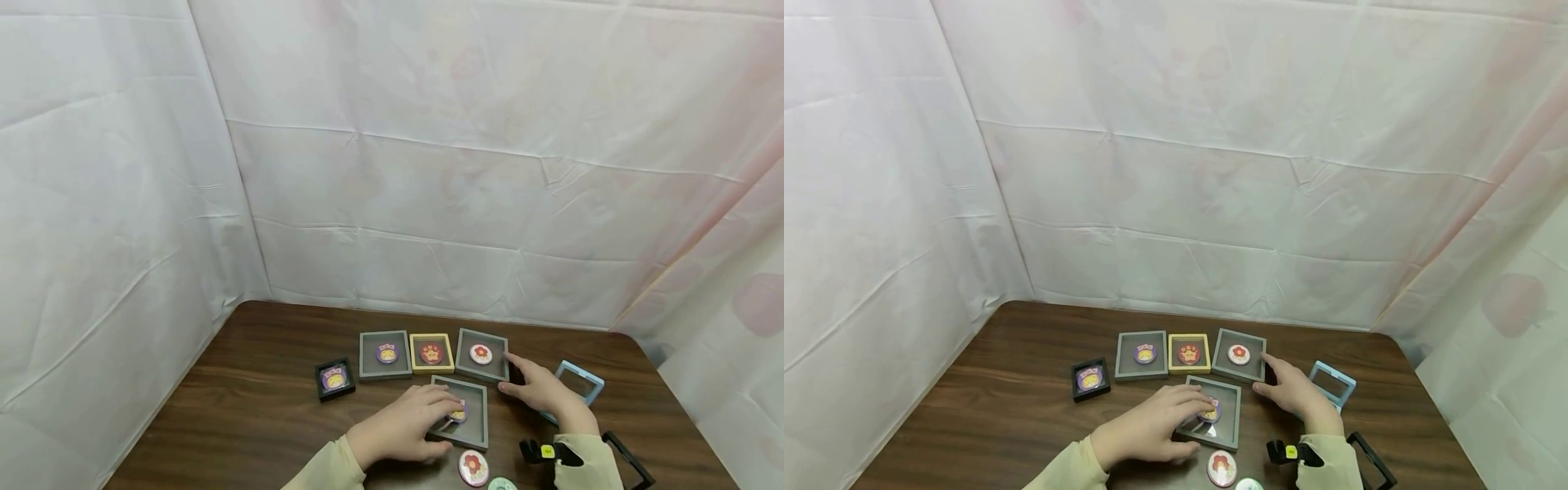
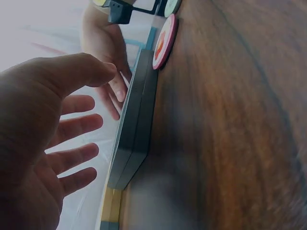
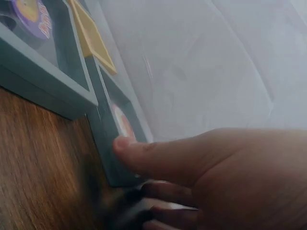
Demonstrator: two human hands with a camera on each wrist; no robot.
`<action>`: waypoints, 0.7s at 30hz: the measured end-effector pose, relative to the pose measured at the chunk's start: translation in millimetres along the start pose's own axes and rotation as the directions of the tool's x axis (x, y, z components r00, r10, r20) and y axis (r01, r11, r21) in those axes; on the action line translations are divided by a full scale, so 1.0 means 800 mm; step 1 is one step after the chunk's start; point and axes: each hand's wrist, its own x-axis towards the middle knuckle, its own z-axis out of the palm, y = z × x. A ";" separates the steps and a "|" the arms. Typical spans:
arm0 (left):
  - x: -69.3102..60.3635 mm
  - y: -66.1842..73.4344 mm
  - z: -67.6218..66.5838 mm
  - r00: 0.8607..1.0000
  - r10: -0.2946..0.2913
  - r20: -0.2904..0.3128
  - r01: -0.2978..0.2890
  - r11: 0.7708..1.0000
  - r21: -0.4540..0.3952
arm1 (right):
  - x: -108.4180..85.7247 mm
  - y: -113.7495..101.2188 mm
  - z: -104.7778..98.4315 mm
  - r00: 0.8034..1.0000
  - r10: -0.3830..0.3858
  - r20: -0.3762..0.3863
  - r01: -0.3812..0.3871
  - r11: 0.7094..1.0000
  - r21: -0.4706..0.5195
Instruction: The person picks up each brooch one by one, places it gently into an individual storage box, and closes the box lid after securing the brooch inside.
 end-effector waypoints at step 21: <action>0.003 0.017 0.018 0.996 0.086 -0.001 -0.085 0.991 0.105 | -0.071 -0.005 -0.051 0.940 -0.156 -0.303 0.110 0.980 -0.164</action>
